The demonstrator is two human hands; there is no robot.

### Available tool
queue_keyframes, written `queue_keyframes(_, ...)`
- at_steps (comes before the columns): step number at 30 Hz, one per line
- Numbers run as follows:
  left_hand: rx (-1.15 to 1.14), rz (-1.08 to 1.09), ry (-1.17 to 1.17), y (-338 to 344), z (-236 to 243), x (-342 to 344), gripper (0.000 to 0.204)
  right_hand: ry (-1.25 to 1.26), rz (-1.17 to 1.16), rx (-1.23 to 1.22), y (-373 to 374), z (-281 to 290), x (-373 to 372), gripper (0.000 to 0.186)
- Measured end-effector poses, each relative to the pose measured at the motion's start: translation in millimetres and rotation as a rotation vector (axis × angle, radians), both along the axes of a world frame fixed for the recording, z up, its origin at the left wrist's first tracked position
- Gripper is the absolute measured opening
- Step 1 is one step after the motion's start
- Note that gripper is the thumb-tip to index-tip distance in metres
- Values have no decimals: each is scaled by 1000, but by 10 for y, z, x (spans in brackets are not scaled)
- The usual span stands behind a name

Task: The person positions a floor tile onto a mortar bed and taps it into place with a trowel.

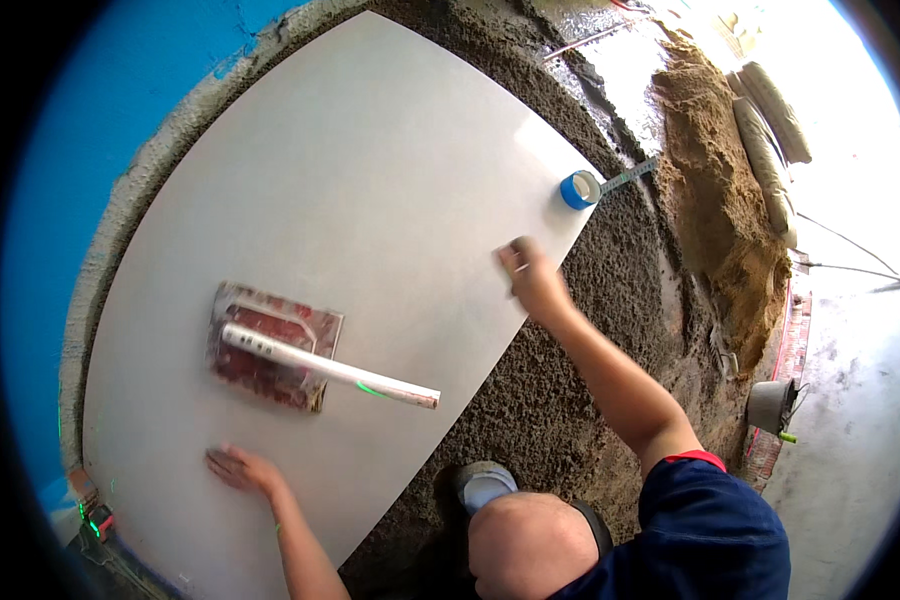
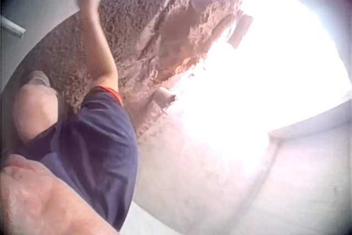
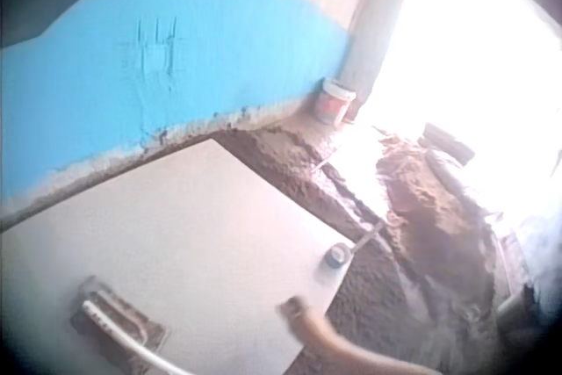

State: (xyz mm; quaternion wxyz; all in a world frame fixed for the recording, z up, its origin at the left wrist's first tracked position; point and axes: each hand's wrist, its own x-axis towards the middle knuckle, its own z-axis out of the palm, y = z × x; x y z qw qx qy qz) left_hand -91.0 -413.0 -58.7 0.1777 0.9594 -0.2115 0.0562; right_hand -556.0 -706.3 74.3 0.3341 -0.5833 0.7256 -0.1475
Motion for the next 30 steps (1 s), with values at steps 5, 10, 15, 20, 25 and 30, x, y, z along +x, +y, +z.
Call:
queue_keyframes(5, -254, -8, 181, -1046, 171, -294, 70, 332, -333, -85, -791, -213, -938, 60)
queue_keyframes(10, -118, -188, 120, -1334, 357, -360, 69, 461, -306, -175, -1382, -638, -873, 54)
queue_keyframes(15, -12, -352, 77, -1543, 363, -255, 65, 414, -76, -379, -2202, -898, 32, 50)
queue_keyframes(20, 45, -466, 93, -1703, 438, -180, 69, 422, 26, -450, -3313, -954, 1351, 51)
queue_keyframes(25, 37, -436, 136, -1735, 486, -169, 73, 399, 64, -468, -3944, -950, 2210, 48)
queue_keyframes(30, 41, -433, 162, -1759, 527, -152, 74, 348, 62, -586, -4060, -979, 2412, 60)
